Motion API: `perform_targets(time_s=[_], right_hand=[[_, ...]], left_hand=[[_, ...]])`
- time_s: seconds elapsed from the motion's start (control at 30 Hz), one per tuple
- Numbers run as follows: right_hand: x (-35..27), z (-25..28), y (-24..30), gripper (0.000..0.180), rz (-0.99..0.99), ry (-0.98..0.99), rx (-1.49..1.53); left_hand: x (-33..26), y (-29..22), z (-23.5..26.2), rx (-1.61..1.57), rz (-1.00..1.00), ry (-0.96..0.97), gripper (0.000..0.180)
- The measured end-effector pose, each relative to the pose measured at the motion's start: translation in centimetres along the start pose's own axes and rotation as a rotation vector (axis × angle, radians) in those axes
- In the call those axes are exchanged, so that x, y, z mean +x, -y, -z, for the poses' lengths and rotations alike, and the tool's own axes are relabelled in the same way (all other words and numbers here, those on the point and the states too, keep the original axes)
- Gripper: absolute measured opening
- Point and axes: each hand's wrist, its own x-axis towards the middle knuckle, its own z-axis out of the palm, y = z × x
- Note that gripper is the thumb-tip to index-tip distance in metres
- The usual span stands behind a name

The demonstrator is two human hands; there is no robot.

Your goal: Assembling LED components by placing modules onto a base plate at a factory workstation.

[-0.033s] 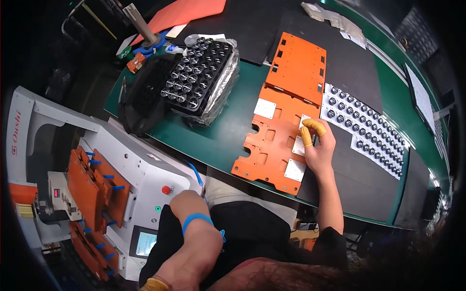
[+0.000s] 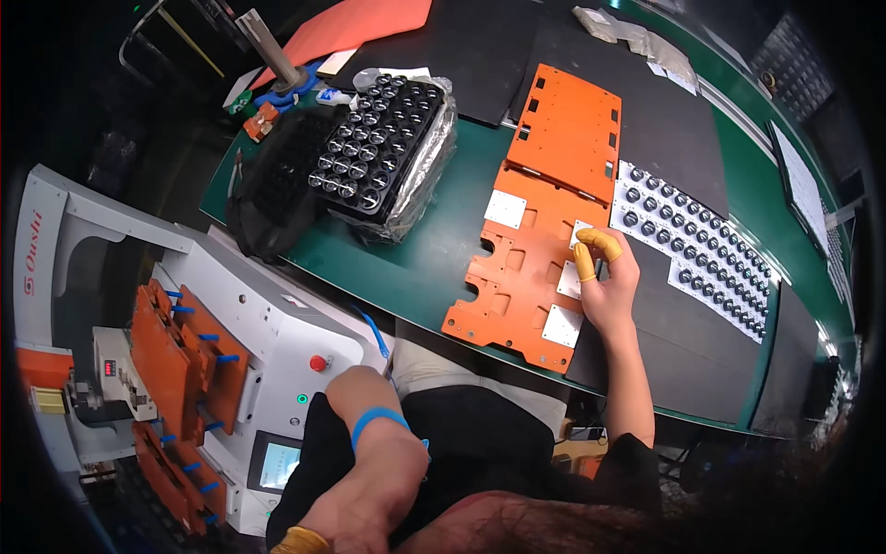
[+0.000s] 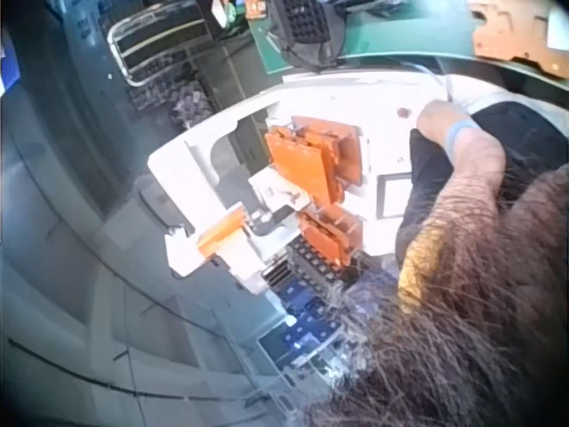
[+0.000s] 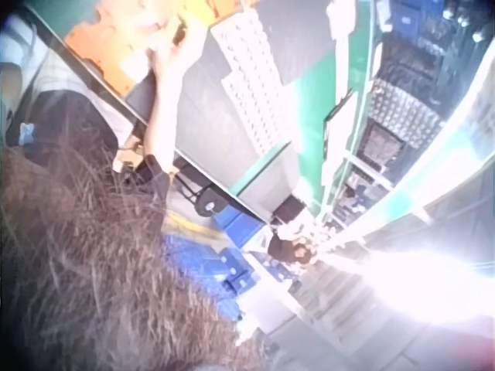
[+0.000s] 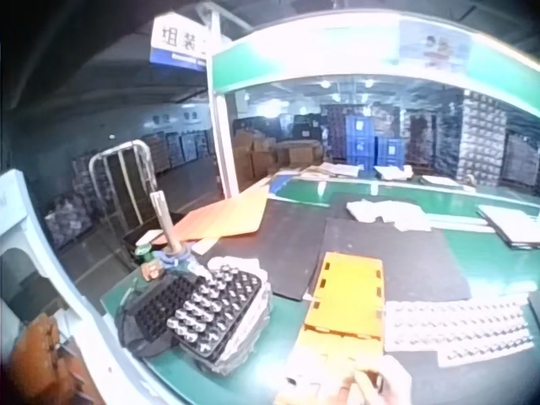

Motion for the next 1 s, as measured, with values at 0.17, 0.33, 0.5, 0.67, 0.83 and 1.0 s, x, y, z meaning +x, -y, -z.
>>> perform_targets(time_s=[0.17,0.33,0.5,0.67,0.83,1.0], right_hand=[[0.2,0.1,0.1,0.017,0.004,0.017,0.010],[0.2,0.1,0.3,0.017,-0.005,0.028,0.026],[0.1,0.2,0.2,0.016,0.007,0.006,0.007],[0.1,0.2,0.3,0.017,0.001,0.010,0.011],[0.3,0.3,0.3,0.016,0.015,0.010,0.003],[0.3,0.2,0.6,0.014,-0.060,0.034,0.046]], left_hand=[[0.6,3.2,1.1,-0.066,0.026,-0.023,0.040],[0.5,2.8,0.6,-0.156,0.049,-0.060,0.040],[-0.3,1.3,-0.4,-0.238,0.047,-0.095,0.040],[-0.8,1.1,-0.8,-0.313,0.065,-0.132,0.040],[-1.5,1.5,-2.0,-0.387,0.102,-0.181,0.040],[-2.0,1.0,-2.2,-0.469,0.141,-0.219,0.040]])
